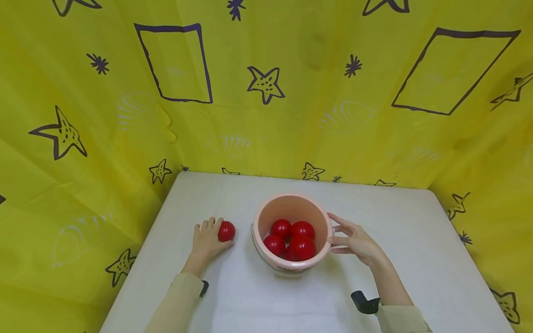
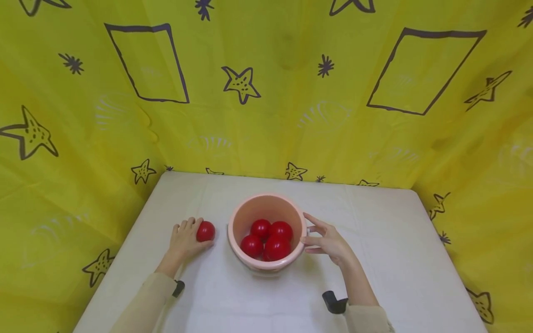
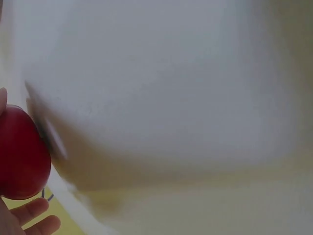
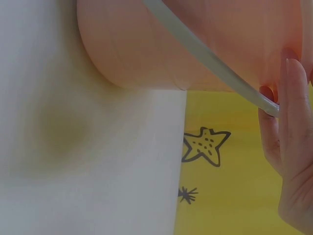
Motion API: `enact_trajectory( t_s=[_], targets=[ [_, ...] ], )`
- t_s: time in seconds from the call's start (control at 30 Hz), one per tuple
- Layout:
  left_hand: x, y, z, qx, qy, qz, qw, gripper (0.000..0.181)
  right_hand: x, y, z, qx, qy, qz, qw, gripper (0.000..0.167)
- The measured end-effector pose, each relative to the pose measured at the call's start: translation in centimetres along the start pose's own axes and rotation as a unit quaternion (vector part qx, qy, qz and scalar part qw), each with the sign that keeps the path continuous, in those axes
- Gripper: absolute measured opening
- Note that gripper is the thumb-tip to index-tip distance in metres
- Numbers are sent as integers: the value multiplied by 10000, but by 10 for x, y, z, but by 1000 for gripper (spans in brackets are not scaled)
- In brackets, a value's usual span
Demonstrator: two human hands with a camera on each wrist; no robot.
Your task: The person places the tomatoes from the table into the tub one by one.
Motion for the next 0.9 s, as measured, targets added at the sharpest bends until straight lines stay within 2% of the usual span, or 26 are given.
enact_trajectory(
  t_s=[0.13, 0.27, 0.5, 0.7, 0.8, 0.9],
  targets=[
    [4, -6, 2, 58, 14, -41, 10000, 76, 0, 0, 0, 1, 4, -1, 10000, 73],
    [15, -22, 5, 219, 125, 12, 9997, 75, 0, 0, 1, 2, -2, -14, 10000, 73],
    [44, -68, 9, 679, 459, 88, 9966, 76, -2, 1, 0, -22, 2, -1, 10000, 73],
    [75, -112, 3, 1135, 896, 90, 9895, 74, -2, 1, 0, 9, 21, -8, 10000, 73],
    [93, -127, -4, 1247, 1165, 121, 9853, 73, -2, 0, 0, 23, 30, -12, 10000, 73],
    [111, -136, -12, 1313, 1456, 158, 9805, 73, -1, 1, 0, 24, 34, -15, 10000, 73]
  ],
)
Point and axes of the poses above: each hand's wrist, its own z-axis towards the middle knuckle, its own y-axis out of the palm, x = y × z, the point moved 10 cm from there along z, towards the middle knuckle, and after that the axes turned 15 degrees about -y, right-handed, at the moved point
